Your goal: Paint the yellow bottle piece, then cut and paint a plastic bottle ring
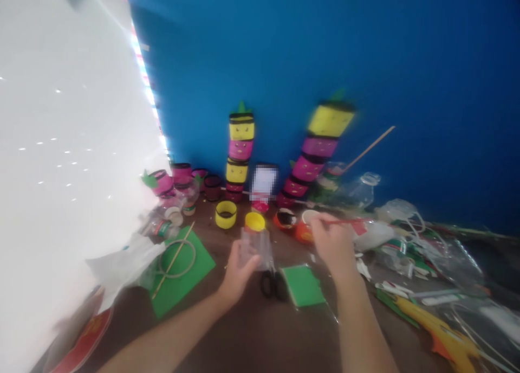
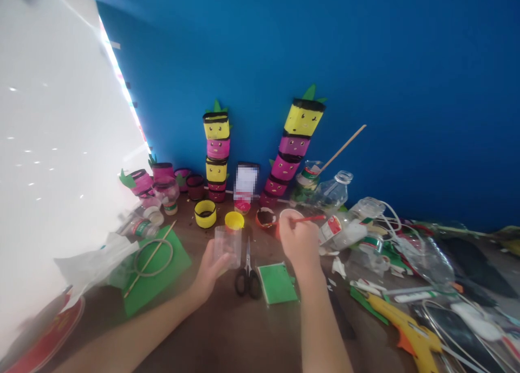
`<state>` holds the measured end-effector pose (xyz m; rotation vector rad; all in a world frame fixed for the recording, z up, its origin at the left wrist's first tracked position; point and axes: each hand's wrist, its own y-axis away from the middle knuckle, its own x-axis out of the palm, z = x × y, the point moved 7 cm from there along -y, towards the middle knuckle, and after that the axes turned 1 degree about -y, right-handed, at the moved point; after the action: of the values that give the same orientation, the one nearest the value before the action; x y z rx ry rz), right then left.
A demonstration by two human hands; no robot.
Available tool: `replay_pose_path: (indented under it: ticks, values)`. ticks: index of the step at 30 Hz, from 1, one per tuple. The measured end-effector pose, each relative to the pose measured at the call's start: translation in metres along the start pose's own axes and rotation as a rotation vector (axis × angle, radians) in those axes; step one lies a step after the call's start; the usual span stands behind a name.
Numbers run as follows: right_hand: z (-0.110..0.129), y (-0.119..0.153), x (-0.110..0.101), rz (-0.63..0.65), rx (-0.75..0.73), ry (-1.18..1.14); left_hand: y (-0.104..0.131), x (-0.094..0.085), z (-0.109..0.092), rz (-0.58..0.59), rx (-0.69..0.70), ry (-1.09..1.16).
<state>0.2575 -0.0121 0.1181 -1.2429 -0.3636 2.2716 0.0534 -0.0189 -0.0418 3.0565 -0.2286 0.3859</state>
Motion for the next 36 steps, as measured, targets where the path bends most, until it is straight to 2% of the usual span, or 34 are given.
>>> replay_pose_path:
  ticks: [6,14,23,32,36]
  values:
    - [-0.002,0.001,-0.01,0.023,0.083,0.009,0.0,0.0,-0.001,-0.017,-0.034,0.014]
    - [-0.002,0.002,-0.023,0.076,0.023,-0.013,0.007,0.005,-0.012,-0.004,-0.022,0.022]
    - [0.006,0.007,-0.005,0.197,-0.114,0.114,0.007,0.005,-0.015,-0.006,0.008,0.011]
    - [0.01,0.008,0.006,0.288,-0.089,0.137,0.004,0.003,-0.009,-0.014,-0.021,-0.008]
    - [0.006,0.007,0.004,0.231,-0.085,0.118,0.005,0.004,-0.012,-0.01,-0.021,-0.004]
